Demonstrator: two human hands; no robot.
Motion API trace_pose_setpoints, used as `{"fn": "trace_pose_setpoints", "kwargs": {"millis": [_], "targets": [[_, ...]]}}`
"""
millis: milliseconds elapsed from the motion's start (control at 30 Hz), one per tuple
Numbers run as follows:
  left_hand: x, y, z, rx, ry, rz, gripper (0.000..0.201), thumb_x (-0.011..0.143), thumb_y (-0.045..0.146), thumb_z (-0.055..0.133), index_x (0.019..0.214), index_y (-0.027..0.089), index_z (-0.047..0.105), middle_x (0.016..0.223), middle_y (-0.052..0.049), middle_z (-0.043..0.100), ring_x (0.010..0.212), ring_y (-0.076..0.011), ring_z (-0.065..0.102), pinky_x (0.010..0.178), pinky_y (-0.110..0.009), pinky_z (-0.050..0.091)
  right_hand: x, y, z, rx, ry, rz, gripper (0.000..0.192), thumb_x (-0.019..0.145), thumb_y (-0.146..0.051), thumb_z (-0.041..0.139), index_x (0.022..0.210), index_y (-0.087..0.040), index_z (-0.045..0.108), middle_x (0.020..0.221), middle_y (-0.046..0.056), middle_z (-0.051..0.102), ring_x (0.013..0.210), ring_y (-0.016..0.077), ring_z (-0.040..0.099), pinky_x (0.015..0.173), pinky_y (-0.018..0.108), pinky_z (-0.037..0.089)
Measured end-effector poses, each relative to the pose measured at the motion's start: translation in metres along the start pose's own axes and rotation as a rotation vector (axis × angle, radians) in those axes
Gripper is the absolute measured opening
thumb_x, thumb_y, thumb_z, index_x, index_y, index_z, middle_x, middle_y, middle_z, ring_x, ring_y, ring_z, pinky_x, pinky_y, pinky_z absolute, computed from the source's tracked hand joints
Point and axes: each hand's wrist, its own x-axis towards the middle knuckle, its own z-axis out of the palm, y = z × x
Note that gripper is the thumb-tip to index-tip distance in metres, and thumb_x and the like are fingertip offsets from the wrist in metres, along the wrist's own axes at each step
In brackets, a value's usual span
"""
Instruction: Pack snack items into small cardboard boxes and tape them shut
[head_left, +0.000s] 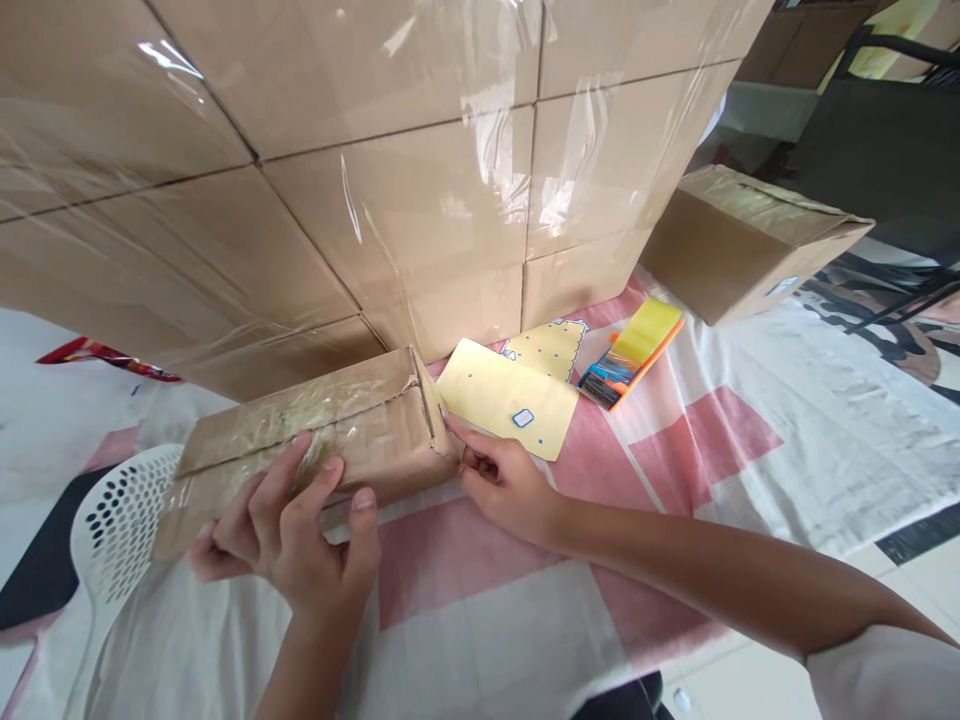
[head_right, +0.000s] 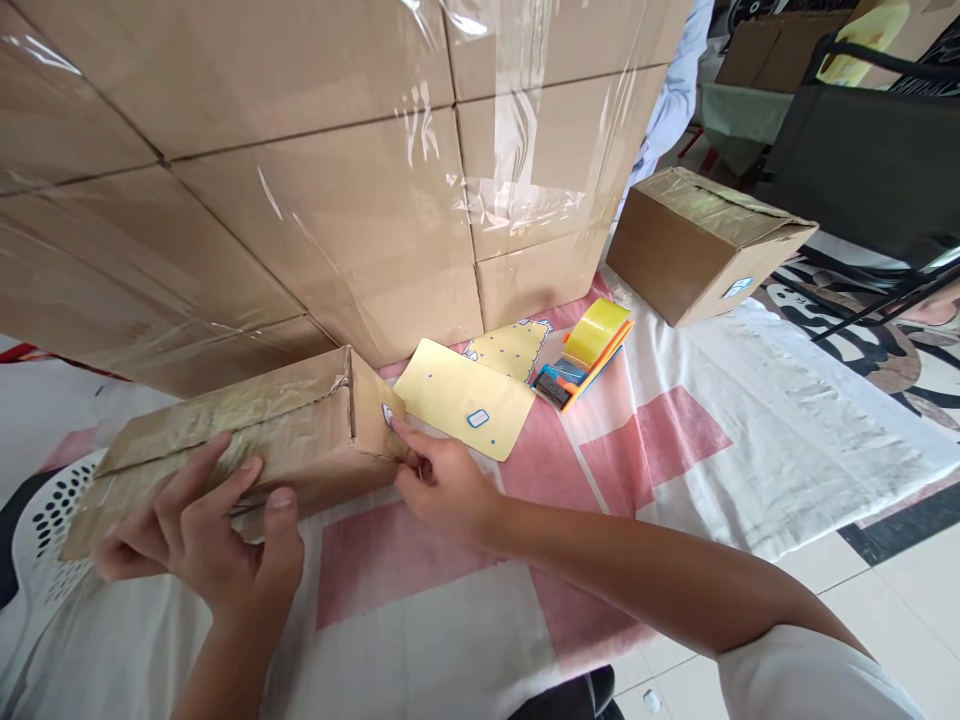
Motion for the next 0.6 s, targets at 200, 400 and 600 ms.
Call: {"fn": "trace_pose_setpoints", "kwargs": {"millis": [200, 400, 600], "targets": [[0.002, 0.003, -0.001, -0.035, -0.008, -0.004, 0.027, 0.085, 0.026, 0.07, 0.111, 0.024, 0.063, 0.129, -0.013, 0.069, 0.119, -0.0348, 0.055, 0.101, -0.066, 0.034, -0.001, -0.002, 0.003, 0.04, 0.085, -0.03, 0.053, 0.085, -0.02, 0.056, 0.137, -0.014, 0.064, 0.067, -0.006, 0.039, 0.064, 0.0107, 0.036, 0.061, 0.026, 0.035], [0.006, 0.002, -0.003, -0.023, 0.014, -0.008, 0.022, 0.083, 0.025, 0.073, 0.102, 0.024, 0.063, 0.127, -0.013, 0.07, 0.113, -0.0345, 0.056, 0.099, -0.065, 0.033, 0.012, 0.003, -0.006, -0.09, -0.034, -0.229, 0.044, 0.086, -0.019, 0.056, 0.128, -0.02, 0.069, 0.079, -0.003, 0.046, 0.068, 0.0106, 0.042, 0.063, 0.026, 0.038], [0.004, -0.007, -0.002, -0.133, 0.038, -0.083, 0.02, 0.08, 0.028, 0.073, 0.098, 0.023, 0.067, 0.126, -0.009, 0.072, 0.114, -0.0367, 0.059, 0.104, -0.068, 0.032, 0.023, 0.014, -0.013, -0.228, -0.104, -0.37, 0.061, 0.09, -0.026, 0.063, 0.15, -0.024, 0.052, 0.104, 0.004, 0.057, 0.077, 0.0119, 0.05, 0.071, 0.027, 0.047]]}}
